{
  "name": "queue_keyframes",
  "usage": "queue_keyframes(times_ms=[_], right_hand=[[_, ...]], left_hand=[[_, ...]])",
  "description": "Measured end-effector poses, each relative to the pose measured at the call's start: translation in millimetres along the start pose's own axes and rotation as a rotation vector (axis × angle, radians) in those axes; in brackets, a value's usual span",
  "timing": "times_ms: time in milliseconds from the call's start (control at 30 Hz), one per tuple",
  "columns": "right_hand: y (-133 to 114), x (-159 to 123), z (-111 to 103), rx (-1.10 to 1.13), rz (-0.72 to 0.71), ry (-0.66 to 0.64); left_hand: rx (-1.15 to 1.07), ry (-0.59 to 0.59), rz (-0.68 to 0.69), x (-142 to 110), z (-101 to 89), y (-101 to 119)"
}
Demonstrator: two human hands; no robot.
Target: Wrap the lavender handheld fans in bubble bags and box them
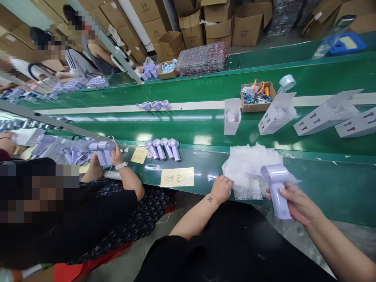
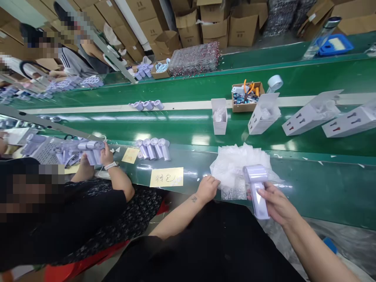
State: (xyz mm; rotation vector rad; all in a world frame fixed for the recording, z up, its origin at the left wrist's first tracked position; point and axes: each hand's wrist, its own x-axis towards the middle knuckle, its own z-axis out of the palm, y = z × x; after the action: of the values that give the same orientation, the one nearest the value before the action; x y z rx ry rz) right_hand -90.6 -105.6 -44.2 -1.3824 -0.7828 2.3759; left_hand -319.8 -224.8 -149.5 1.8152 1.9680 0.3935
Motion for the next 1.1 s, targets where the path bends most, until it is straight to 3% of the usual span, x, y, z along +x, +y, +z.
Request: queue_keyframes(times_ms=[133, 233, 333, 433, 533, 633, 733, 833, 1000, 1100], right_hand=[[28, -22, 16, 0.054, 0.162, -0.153], [43, -15, 45, 0.067, 0.189, -0.27], [49, -1, 59, 0.085, 0.183, -0.293], [50, 5, 56, 0.039, 0.195, -0.28], [48, 2, 52, -0.041, 0.201, -0.277], [44, -3, 55, -0.084, 0.193, -0.287], [39, -4, 59, -0.104, 0.185, -0.278], [39, -4, 61, -0.079, 0.133, -0.241], [42, -22, 66, 0.073, 0.061, -0.017], [35, -40, 62, 0.188, 0.042, 0.115]], left_hand=[[-0.361, 0.121, -0.107, 2, -30.7, 11], [-0.71, 0.063, -0.118, -3, -48.2, 22], [-1.121, 0.02, -0.316, -10, -51.8, 25], [-1.343, 0.111, -0.496, -16, -51.5, 24], [-1.138, 0.229, -0.365, -22, -57.7, 25], [-0.716, 0.323, -0.034, -28, -71.6, 26], [-0.455, 0.287, 0.246, -30, -88.2, 21], [-0.311, 0.226, 0.374, -35, -98.8, 19], [-0.123, 0.319, 0.559, -41, -87.3, 42], [-0.189, 0.311, 0.644, -30, -73.7, 64]])
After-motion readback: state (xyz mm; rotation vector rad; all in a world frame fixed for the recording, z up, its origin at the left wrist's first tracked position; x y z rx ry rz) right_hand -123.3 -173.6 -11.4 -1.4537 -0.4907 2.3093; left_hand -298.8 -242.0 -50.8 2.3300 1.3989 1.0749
